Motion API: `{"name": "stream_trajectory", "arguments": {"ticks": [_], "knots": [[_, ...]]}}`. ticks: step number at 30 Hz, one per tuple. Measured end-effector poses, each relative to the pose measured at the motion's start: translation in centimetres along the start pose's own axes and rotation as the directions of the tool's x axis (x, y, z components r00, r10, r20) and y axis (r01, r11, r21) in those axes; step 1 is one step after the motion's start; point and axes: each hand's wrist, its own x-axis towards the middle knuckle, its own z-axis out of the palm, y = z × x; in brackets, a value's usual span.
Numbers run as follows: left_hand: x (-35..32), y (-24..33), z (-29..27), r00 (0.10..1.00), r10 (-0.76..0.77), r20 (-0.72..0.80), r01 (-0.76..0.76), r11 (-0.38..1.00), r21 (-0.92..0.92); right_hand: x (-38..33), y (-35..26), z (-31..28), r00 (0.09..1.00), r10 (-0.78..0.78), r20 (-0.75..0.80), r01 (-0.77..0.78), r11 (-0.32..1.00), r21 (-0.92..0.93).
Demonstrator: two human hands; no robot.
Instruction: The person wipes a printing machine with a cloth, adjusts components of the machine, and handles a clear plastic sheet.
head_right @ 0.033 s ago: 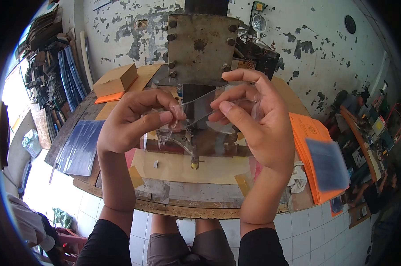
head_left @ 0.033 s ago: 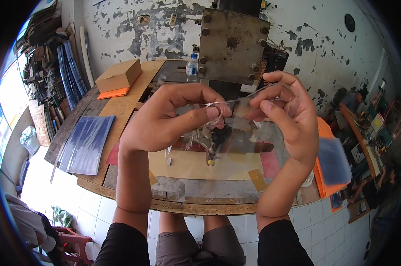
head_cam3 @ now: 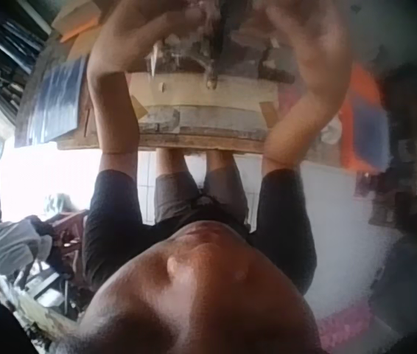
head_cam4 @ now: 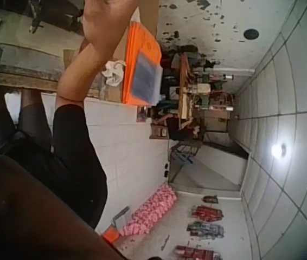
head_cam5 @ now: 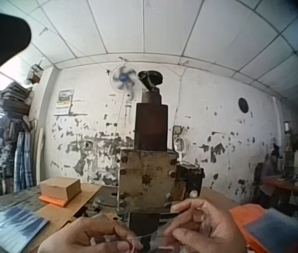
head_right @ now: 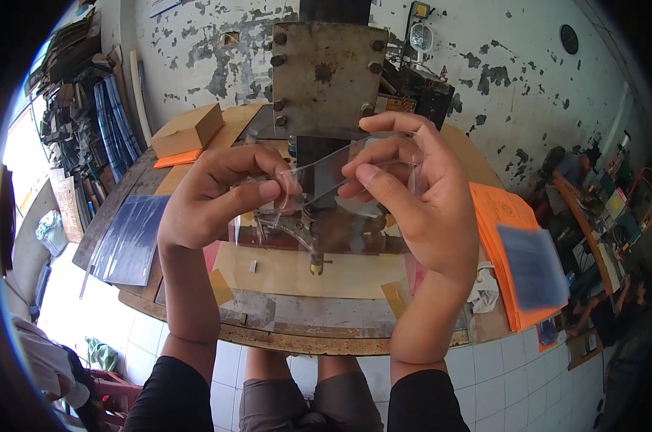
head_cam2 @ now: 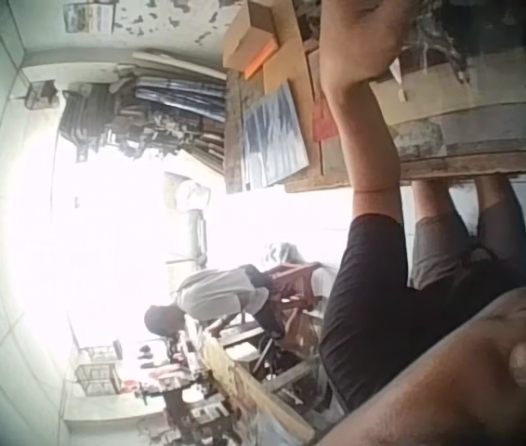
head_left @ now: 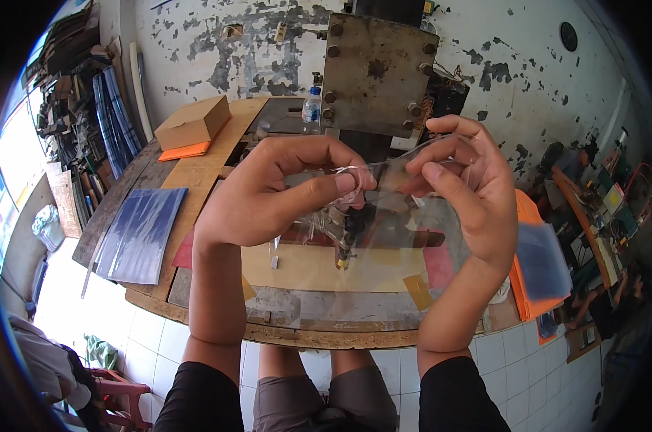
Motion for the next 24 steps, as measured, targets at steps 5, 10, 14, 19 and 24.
{"name": "stream_trajectory", "arguments": {"ticks": [5,10,14,19,24], "knots": [[0.11,-0.18,-0.04,0.998,0.015,0.054,-0.013,0.999,-0.039,-0.05,0.03,-0.05,1.000,0.013,0.001,-0.013,1.000,0.004],[0.09,-0.21,0.09,0.997,0.000,0.081,0.006,0.998,-0.070,-0.03,0.11,0.09,1.000,0.016,-0.005,-0.016,1.000,0.010],[-0.09,-0.16,-0.07,0.994,-0.004,0.107,0.011,0.998,-0.064,0.10,0.24,0.40,1.000,0.024,-0.008,-0.024,1.000,0.013],[-0.16,0.13,0.17,0.991,-0.021,0.131,0.031,0.996,-0.079,0.11,0.20,0.51,0.998,0.055,0.009,-0.055,0.998,-0.005],[-0.19,0.19,0.04,0.980,-0.021,0.196,0.042,0.993,-0.106,-0.18,0.07,0.74,0.997,0.065,0.048,-0.064,0.998,-0.005]]}}
